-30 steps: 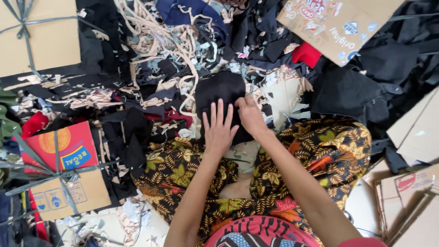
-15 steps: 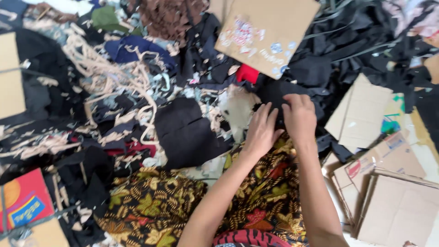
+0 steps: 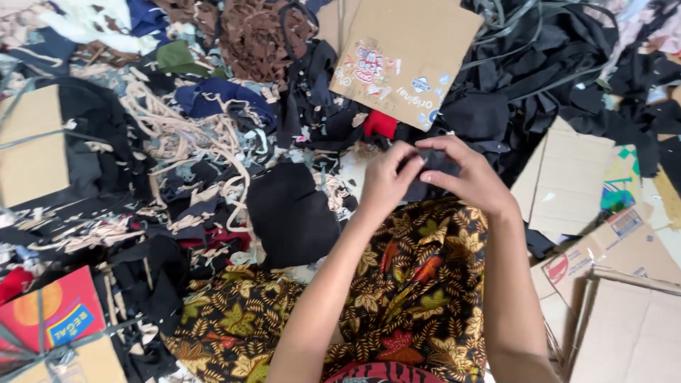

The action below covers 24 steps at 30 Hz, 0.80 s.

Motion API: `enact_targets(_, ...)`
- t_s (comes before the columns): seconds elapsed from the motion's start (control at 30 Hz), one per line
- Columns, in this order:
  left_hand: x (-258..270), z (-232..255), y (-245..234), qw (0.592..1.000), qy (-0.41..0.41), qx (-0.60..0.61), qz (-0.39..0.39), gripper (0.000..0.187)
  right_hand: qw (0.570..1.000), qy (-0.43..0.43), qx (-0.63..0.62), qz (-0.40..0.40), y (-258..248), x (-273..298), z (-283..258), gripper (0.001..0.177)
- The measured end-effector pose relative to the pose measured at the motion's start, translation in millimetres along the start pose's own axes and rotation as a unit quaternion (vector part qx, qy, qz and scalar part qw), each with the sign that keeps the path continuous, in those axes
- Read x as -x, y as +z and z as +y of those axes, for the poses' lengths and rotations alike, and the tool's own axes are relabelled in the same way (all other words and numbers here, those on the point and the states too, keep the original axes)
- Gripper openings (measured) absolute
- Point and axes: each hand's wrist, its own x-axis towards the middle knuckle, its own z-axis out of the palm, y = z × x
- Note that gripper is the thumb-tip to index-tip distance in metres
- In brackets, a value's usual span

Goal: Sorting through a large pile of fabric scraps and organizing them on cardboard sheets

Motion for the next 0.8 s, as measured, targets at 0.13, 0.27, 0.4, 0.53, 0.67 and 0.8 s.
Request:
enact_targets(0.13,-18.0,-31.5,-43.7,1.000,-0.019,0.010,0.003,0.013,0.978,0.066,-0.194,-0.029,38.3,-15.4,43.1,0.034)
enact_targets(0.27,7.5,-30.0,-101.1,0.964,-0.165,0.205,-0.043,0.022,0.936,0.135,-0.319,0.068,99.4,-14.9,75.8,0.005)
enact_targets(0.4,44.1,-27.7,-128.8,0.853,-0.280,0.438,-0.055,0.038,0.851,0.234,-0.438,0.172,159.7,-8.0,89.2,0.009)
enact_targets(0.53,74.4,-27.9,-108.4,0.814,-0.301,0.496,0.026,0.042,0.823,0.282,-0.455,0.189,171.0,11.2,15.7,0.016)
enact_targets(0.67,94.6,-40.0,-110.0,0.894,-0.286,0.345,-0.015,0.035,0.950,0.158,-0.189,0.195,144.8,37.1,-21.7,0.040)
enact_targets(0.8,112.7,-28.4,-132.8,0.941,-0.245,0.170,-0.157,0.056,0.994,-0.027,-0.036,-0.097,116.0,43.2,-55.3,0.049)
